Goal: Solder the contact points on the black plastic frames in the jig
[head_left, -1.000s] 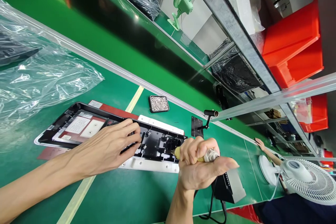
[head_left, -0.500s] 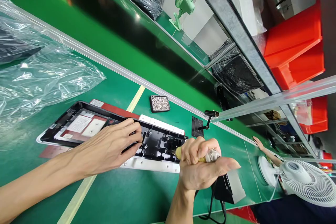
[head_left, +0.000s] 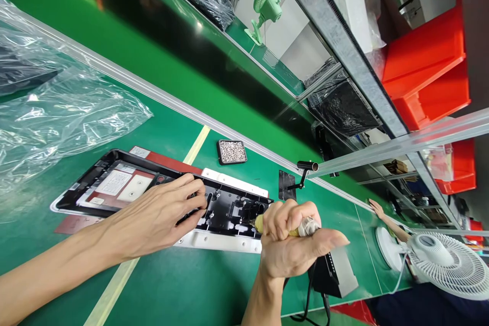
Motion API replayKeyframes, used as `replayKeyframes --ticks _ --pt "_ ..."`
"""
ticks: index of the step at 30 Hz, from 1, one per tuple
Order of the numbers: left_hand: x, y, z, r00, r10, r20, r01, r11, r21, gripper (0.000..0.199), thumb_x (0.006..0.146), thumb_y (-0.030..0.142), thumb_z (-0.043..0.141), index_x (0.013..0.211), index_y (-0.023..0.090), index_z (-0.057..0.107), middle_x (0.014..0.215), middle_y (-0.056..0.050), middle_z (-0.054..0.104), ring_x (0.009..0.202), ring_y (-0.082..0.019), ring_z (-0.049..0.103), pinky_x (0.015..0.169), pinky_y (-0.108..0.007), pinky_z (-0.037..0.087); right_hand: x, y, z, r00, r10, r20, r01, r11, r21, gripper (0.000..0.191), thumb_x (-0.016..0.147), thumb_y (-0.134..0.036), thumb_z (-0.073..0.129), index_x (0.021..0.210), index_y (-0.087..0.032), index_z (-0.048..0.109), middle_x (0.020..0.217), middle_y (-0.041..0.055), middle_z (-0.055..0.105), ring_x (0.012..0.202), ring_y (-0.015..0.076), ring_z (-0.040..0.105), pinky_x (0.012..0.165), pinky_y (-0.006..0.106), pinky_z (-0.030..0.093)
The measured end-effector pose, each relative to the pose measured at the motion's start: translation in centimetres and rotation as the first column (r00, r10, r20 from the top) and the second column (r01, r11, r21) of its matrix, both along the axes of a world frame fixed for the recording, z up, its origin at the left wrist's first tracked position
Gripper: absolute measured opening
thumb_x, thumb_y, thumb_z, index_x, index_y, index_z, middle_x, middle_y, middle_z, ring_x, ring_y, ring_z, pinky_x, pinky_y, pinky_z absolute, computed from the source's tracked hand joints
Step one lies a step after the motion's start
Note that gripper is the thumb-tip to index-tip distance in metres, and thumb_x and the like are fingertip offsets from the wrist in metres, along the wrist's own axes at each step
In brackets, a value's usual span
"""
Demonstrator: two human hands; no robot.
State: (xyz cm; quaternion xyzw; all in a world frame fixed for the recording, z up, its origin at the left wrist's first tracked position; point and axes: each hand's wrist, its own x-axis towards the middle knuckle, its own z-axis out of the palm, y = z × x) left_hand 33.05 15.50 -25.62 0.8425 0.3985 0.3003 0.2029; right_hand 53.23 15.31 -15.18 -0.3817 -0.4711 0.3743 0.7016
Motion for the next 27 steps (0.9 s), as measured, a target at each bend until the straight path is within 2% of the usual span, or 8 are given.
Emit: replayKeyframes --ticks 11,27 --pt "-0.06 -0.09 -1.00 1.000 0.012 -0.010 -0.012 1.000 -0.008 0.020 0.104 0.028 0.047 0.093 0.023 0.063 0.102 -0.005 0.061 0.098 -0.023 0.056 0.079 -0.038 0.044 -0.27 -0.02 0.01 0.999 -0.035 -0.008 0.035 0.999 0.010 0.072 0.090 -0.086 0.043 0.059 -0.021 0.038 0.042 -0.0094 0.027 0.035 0.0060 0.022 0.034 0.016 0.025" --pt "0.02 -0.04 -0.21 1.000 0.011 0.011 -0.012 1.000 0.013 0.022 0.103 0.026 0.048 0.090 0.022 0.065 0.101 -0.007 0.062 0.096 -0.023 0.056 0.078 -0.038 0.046 -0.22 -0.13 -0.05 0.998 -0.049 0.026 0.048 0.999 0.013 0.073 0.091 -0.087 0.037 0.061 -0.021 0.038 0.042 -0.0093 0.028 0.035 0.0062 0.022 0.034 0.016 0.025"
